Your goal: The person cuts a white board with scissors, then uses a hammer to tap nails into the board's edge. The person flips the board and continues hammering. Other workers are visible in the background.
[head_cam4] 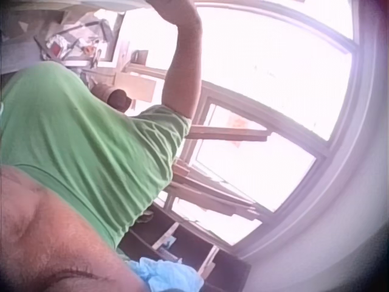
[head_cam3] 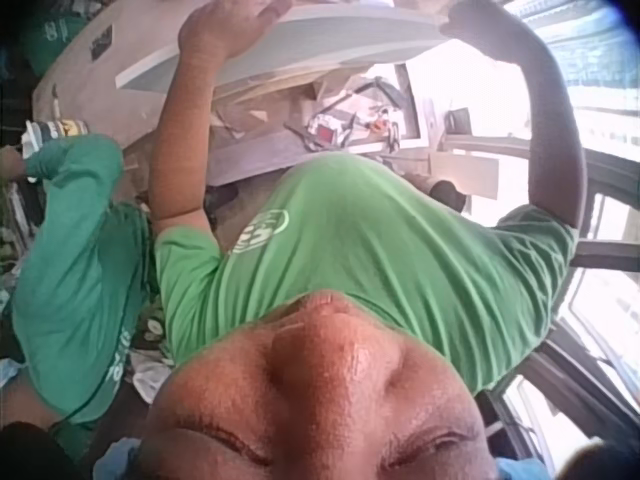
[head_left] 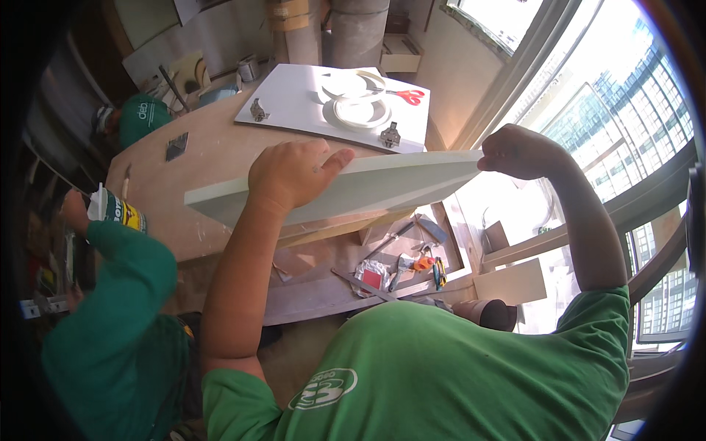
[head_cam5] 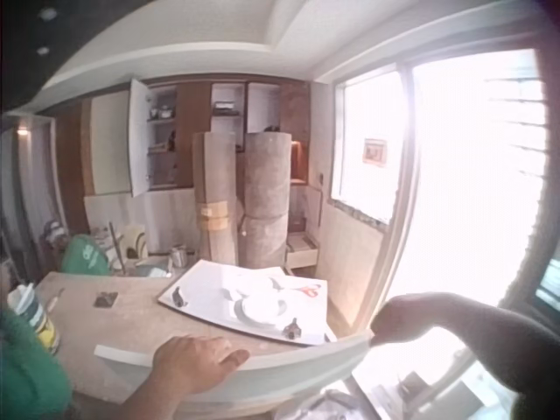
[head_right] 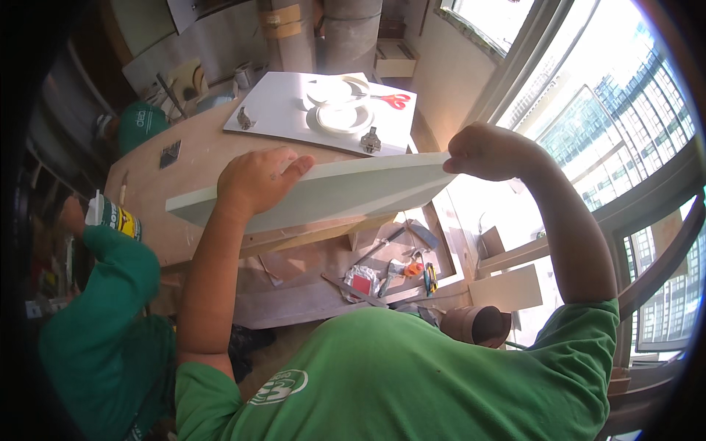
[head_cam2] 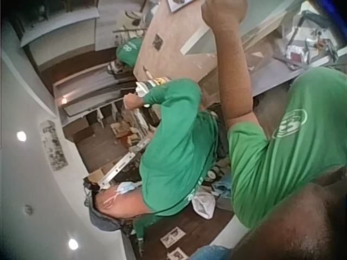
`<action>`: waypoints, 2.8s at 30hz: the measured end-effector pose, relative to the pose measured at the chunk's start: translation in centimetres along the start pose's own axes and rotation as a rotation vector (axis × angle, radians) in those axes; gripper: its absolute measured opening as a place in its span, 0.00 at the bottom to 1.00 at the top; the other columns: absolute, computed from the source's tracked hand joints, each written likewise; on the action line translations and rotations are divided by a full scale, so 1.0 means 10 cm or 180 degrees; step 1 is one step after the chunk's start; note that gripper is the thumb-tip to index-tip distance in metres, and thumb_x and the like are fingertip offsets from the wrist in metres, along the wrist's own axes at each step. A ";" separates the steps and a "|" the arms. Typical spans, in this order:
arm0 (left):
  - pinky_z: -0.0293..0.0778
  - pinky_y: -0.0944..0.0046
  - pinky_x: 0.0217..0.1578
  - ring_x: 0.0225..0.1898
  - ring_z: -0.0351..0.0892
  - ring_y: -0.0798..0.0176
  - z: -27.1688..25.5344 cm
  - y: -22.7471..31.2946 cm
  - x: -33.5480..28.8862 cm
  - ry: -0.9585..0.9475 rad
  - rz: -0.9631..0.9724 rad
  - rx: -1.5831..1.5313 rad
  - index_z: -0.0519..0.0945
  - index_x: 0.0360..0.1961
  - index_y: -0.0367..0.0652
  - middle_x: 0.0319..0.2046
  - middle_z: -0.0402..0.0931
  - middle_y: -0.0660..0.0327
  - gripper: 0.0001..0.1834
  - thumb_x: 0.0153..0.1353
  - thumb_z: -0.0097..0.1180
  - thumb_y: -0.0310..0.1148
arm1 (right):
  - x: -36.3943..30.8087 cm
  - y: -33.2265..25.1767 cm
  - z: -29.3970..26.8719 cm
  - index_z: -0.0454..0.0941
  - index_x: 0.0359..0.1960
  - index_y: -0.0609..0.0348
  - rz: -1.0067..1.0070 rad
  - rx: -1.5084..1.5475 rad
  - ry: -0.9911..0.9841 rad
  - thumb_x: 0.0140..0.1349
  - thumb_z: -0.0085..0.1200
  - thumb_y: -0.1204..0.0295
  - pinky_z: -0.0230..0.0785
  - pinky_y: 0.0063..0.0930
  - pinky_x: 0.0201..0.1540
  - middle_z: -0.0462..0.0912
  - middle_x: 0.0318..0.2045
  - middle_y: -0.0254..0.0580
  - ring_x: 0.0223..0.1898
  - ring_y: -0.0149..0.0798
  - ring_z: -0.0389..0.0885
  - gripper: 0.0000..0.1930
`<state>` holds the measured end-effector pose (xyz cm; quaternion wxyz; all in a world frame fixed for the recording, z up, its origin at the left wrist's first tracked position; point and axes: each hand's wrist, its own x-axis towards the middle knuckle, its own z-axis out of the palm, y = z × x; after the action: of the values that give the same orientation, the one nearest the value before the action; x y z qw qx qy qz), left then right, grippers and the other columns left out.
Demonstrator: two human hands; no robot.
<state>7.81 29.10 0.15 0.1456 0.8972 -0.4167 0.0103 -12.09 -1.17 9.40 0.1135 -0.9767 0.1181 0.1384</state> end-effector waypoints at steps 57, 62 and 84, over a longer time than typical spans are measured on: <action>0.80 0.47 0.42 0.38 0.86 0.46 -0.02 0.02 -0.05 -0.0034 -0.0135 -0.0064 0.86 0.34 0.50 0.31 0.86 0.54 0.36 0.67 0.43 0.72 | 0.34 0.07 0.54 0.85 0.50 0.59 -0.1271 0.0816 0.1093 0.70 0.60 0.68 0.76 0.40 0.59 0.84 0.55 0.53 0.56 0.47 0.84 0.12; 0.80 0.48 0.42 0.38 0.86 0.47 -0.02 0.02 -0.03 -0.0004 -0.0140 -0.0108 0.87 0.38 0.49 0.30 0.86 0.54 0.36 0.66 0.45 0.72 | 0.68 -0.19 0.50 0.84 0.44 0.61 -0.1460 0.1170 0.0644 0.71 0.56 0.71 0.75 0.34 0.52 0.84 0.40 0.39 0.43 0.35 0.83 0.08; 0.80 0.49 0.44 0.39 0.86 0.47 -0.01 -0.02 0.01 0.0018 -0.0142 0.0024 0.88 0.45 0.49 0.31 0.86 0.54 0.36 0.65 0.47 0.71 | 0.77 -0.04 0.16 0.80 0.31 0.60 -0.0877 0.0740 -0.0004 0.64 0.58 0.74 0.73 0.30 0.45 0.80 0.30 0.36 0.36 0.33 0.78 0.04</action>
<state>8.06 29.14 0.19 0.1435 0.9069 -0.3961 0.0111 -5.19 -1.96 5.71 0.2437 -0.9639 -0.0017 0.1075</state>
